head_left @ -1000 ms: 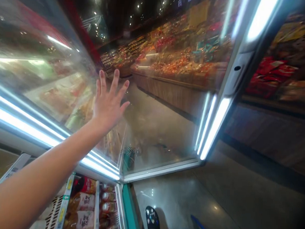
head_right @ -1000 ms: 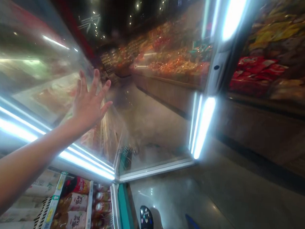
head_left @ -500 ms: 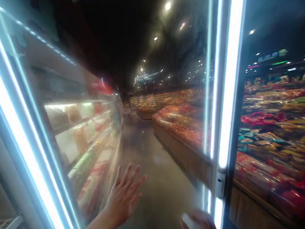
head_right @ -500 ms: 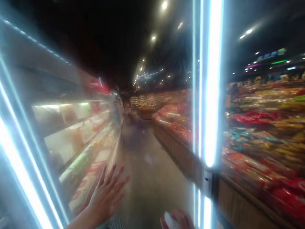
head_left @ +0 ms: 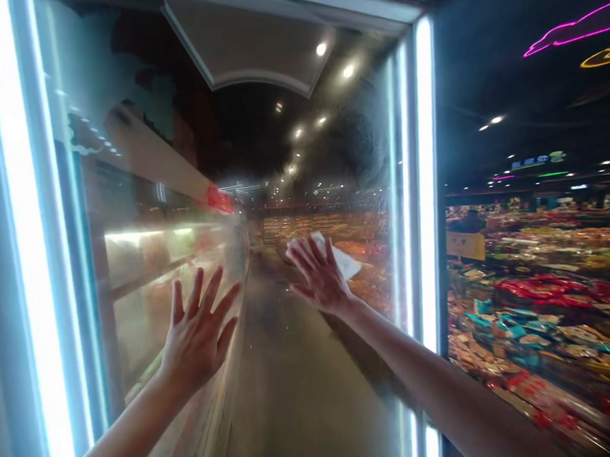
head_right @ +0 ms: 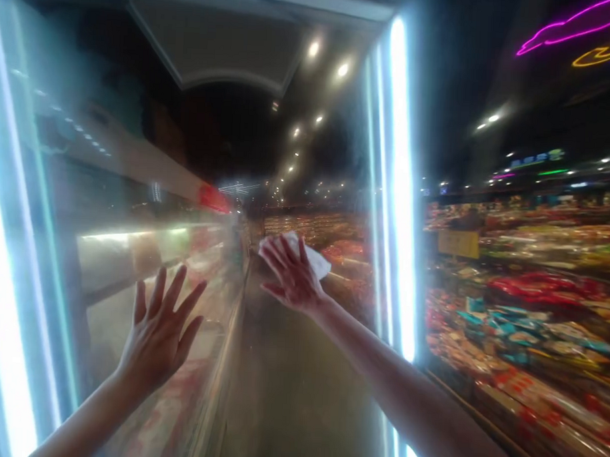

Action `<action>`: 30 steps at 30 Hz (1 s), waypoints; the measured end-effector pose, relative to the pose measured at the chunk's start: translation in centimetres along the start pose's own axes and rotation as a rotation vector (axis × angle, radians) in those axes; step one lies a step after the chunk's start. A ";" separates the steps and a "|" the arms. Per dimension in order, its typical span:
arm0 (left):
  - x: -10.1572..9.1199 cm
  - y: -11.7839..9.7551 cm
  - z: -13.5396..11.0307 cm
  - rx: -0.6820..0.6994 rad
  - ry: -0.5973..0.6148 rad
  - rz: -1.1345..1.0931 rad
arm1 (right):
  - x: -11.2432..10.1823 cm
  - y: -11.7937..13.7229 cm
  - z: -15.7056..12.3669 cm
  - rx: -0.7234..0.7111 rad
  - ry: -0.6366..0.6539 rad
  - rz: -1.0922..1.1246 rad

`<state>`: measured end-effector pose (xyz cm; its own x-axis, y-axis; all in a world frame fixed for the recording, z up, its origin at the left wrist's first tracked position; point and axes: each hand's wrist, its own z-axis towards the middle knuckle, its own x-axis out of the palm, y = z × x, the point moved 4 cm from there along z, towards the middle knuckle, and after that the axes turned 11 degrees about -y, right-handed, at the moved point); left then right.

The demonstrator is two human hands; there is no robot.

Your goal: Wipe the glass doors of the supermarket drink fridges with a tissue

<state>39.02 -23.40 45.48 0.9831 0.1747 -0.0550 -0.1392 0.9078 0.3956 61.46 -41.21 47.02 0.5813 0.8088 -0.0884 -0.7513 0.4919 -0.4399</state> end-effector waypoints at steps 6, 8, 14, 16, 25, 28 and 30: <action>0.2 3.6 1.0 0.031 -0.013 0.046 | 1.8 6.1 1.3 -0.379 0.176 0.298; 0.2 5.1 0.6 0.040 -0.004 0.069 | 1.9 7.0 3.0 -0.509 0.206 0.350; -0.2 7.8 1.4 0.031 -0.036 0.098 | 0.1 4.2 12.7 -0.140 -0.045 0.101; -0.7 8.2 1.7 0.021 -0.039 0.097 | 0.6 6.1 10.8 -0.318 0.050 0.169; -1.8 10.7 2.5 0.061 -0.063 0.154 | -0.1 6.3 19.2 -0.328 -0.010 0.040; -2.2 11.1 1.4 0.011 -0.092 0.161 | 0.9 9.2 17.3 -0.421 0.076 0.122; -2.6 11.3 0.4 0.001 -0.097 0.151 | 1.8 11.6 14.2 -0.605 0.247 0.236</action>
<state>34.99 -13.77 50.41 0.9578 0.2715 0.0939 -0.2862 0.8737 0.3934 49.35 -29.50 54.49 0.5319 0.7399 -0.4118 -0.6017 -0.0120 -0.7986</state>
